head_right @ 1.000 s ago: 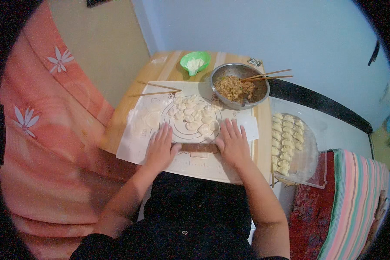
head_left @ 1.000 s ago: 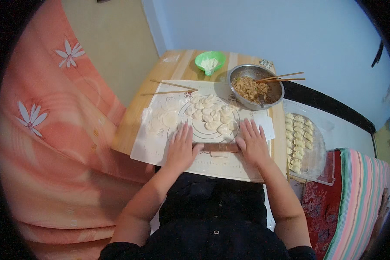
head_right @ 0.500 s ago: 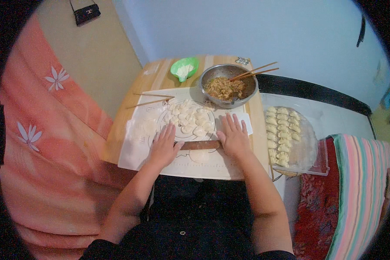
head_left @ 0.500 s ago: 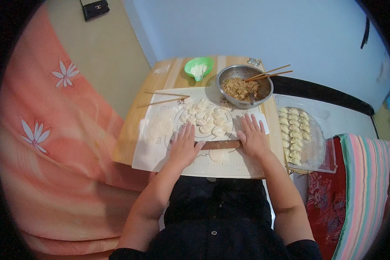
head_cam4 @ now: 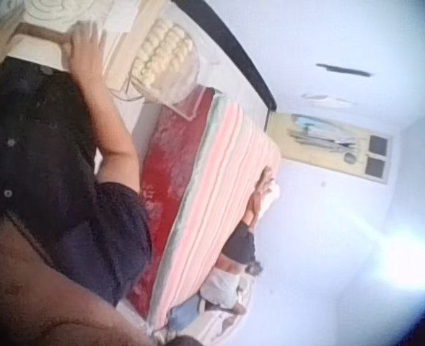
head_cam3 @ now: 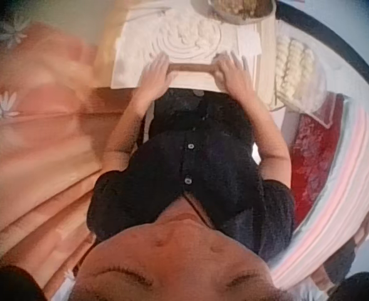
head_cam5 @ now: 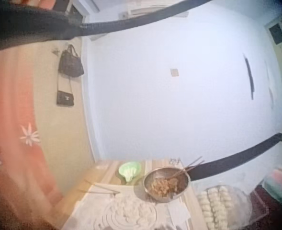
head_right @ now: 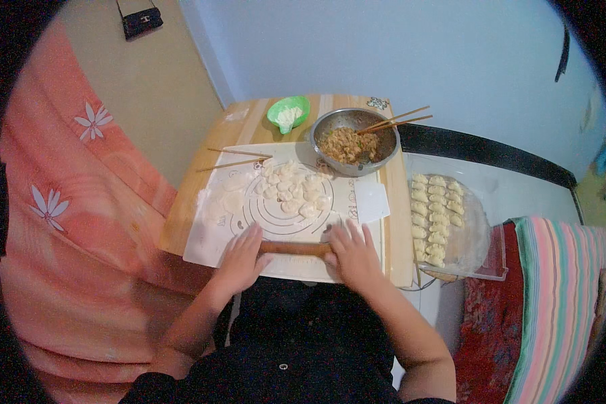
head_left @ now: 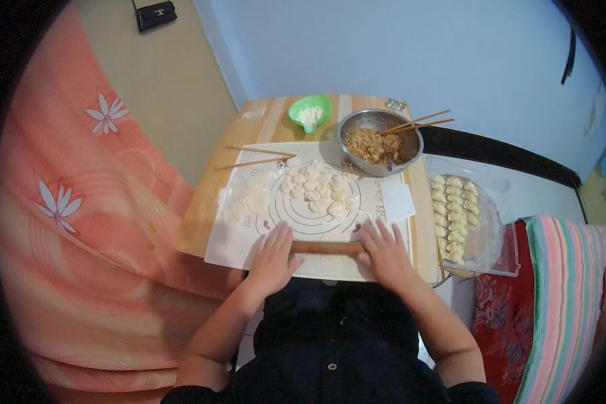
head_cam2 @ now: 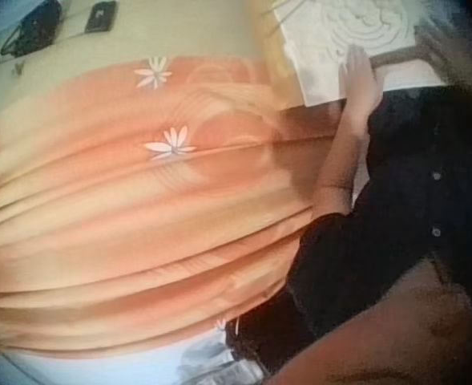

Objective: The person uses a wooden rolling pin to flatten small dough pieces into thin circular wrappers on a silicone mat. They repeatedly pick up a dough piece, roll it, and place it back on the mat. A bowl of filling and a tray of finished dumplings are visible nearby.

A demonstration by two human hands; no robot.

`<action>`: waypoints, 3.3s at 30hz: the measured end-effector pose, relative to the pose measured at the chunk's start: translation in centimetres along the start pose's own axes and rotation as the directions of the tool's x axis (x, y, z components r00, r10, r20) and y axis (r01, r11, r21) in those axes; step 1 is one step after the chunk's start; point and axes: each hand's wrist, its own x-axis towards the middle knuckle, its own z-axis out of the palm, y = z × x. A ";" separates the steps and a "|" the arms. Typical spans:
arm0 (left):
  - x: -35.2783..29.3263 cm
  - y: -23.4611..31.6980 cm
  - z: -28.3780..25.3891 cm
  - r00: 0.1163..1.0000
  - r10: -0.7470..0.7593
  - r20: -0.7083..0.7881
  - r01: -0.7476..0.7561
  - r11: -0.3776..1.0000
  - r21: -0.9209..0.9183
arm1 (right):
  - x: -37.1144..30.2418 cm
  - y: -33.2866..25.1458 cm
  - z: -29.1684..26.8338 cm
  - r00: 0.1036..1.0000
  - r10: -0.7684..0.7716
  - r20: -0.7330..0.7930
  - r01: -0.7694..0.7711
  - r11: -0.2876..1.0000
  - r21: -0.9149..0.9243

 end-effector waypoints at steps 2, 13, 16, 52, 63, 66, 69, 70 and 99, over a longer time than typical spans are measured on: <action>-1.1 0.0 -0.5 0.994 0.078 0.080 -0.079 0.997 0.010 | -2.4 -0.5 -0.3 0.999 -0.040 -0.004 0.040 0.997 0.072; 4.4 2.3 -0.1 0.939 0.297 0.174 -0.259 0.942 -0.213 | -3.6 -1.6 -2.9 0.999 -0.037 0.009 0.033 0.966 0.257; 3.0 1.0 -0.3 0.967 0.249 0.057 -0.239 0.961 -0.142 | -2.7 -1.3 -1.0 0.999 -0.014 0.038 0.006 0.978 0.206; 7.7 2.0 1.7 0.975 0.110 0.191 -0.019 0.905 -0.425 | -2.3 0.5 0.4 0.974 -0.027 -0.225 0.056 0.991 0.124; 10.0 -8.3 -3.1 0.938 -0.299 -0.177 0.233 0.919 -0.319 | -4.4 2.7 0.6 0.921 0.099 -0.376 -0.037 0.985 0.168; 11.6 -12.5 -1.3 0.913 -0.124 -0.390 0.114 0.992 -0.049 | -4.1 2.5 0.5 0.891 0.212 -0.401 -0.113 0.960 0.256; 14.0 -11.5 1.3 0.917 0.186 -0.352 -0.185 0.982 0.038 | -4.4 2.6 1.0 0.838 0.386 -0.385 -0.233 0.892 0.387; 13.6 -9.0 0.0 0.962 0.158 -0.223 -0.163 0.987 -0.006 | -4.6 2.7 1.0 0.827 0.398 -0.398 -0.244 0.890 0.384; 1.4 0.8 -0.8 0.863 0.170 -0.477 -0.270 0.951 -0.149 | -0.4 -1.3 -1.0 0.958 0.214 -0.189 -0.176 0.964 0.198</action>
